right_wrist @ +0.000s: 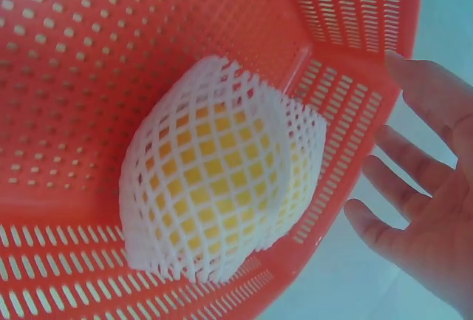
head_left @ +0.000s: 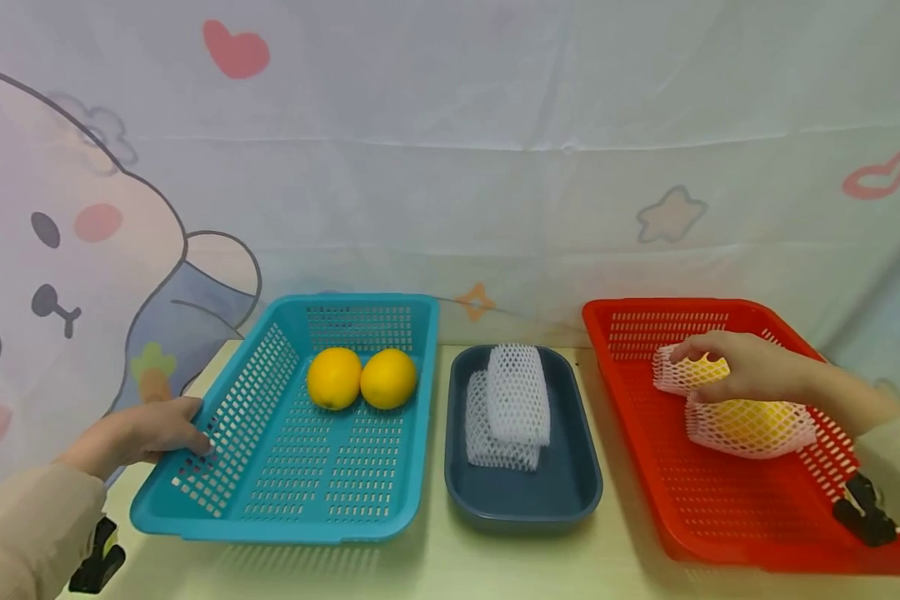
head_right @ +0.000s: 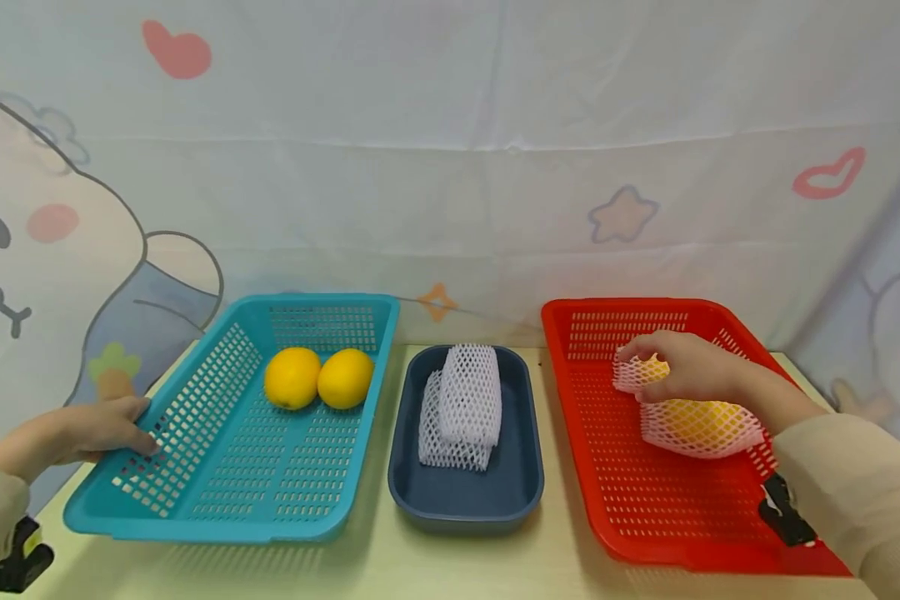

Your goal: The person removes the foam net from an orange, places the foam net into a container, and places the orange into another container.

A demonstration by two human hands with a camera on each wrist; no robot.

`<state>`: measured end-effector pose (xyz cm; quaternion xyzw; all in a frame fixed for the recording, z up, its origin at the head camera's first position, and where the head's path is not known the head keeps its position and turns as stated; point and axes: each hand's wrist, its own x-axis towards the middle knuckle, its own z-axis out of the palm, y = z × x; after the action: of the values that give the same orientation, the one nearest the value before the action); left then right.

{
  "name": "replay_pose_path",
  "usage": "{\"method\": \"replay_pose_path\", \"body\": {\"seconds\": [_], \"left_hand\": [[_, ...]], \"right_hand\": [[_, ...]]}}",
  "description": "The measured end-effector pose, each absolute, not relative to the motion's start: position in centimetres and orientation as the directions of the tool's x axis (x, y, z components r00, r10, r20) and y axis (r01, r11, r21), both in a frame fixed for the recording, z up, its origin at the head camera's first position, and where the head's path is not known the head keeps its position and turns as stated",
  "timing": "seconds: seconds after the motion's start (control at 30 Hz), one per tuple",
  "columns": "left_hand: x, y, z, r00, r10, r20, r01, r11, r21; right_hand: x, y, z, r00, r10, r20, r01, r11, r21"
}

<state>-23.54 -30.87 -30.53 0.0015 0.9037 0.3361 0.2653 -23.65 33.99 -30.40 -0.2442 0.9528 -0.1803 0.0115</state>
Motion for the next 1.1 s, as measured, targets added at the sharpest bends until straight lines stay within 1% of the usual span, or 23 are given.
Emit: {"method": "replay_pose_path", "body": {"seconds": [0.07,0.23,0.5,0.67,0.77,0.93,1.1], "left_hand": [[-23.5,-30.9,-30.5,-0.859,0.174,-0.481,-0.179,0.779,0.601],[-23.4,-30.9,-30.5,-0.862,0.156,-0.483,-0.182,0.793,0.581],[-23.4,-30.9,-30.4,-0.861,0.159,-0.483,-0.182,0.789,0.586],[-23.5,-30.8,-30.3,-0.866,0.145,-0.478,-0.176,0.808,0.563],[-23.6,-30.8,-30.2,-0.862,0.147,-0.485,-0.176,0.811,0.559],[-23.6,-30.8,-30.2,-0.852,0.156,-0.5,-0.181,0.808,0.561],[-23.6,-30.6,-29.9,-0.847,0.154,-0.508,-0.172,0.826,0.536]], "right_hand": [[-23.8,34.1,-30.6,-0.87,-0.489,0.061,-0.48,0.811,-0.335],[-24.4,34.9,-30.9,-0.871,-0.488,0.045,-0.478,0.825,-0.303],[-25.1,36.3,-31.8,-0.865,-0.502,-0.006,-0.484,0.837,-0.257],[-25.2,37.2,-32.4,-0.876,-0.479,-0.053,-0.453,0.857,-0.244],[-25.2,37.7,-32.8,-0.884,-0.453,-0.111,-0.413,0.871,-0.266],[-25.2,38.2,-33.4,-0.881,-0.437,-0.18,-0.371,0.875,-0.311],[-25.4,38.5,-33.7,-0.878,-0.447,-0.172,-0.381,0.869,-0.317]]}}
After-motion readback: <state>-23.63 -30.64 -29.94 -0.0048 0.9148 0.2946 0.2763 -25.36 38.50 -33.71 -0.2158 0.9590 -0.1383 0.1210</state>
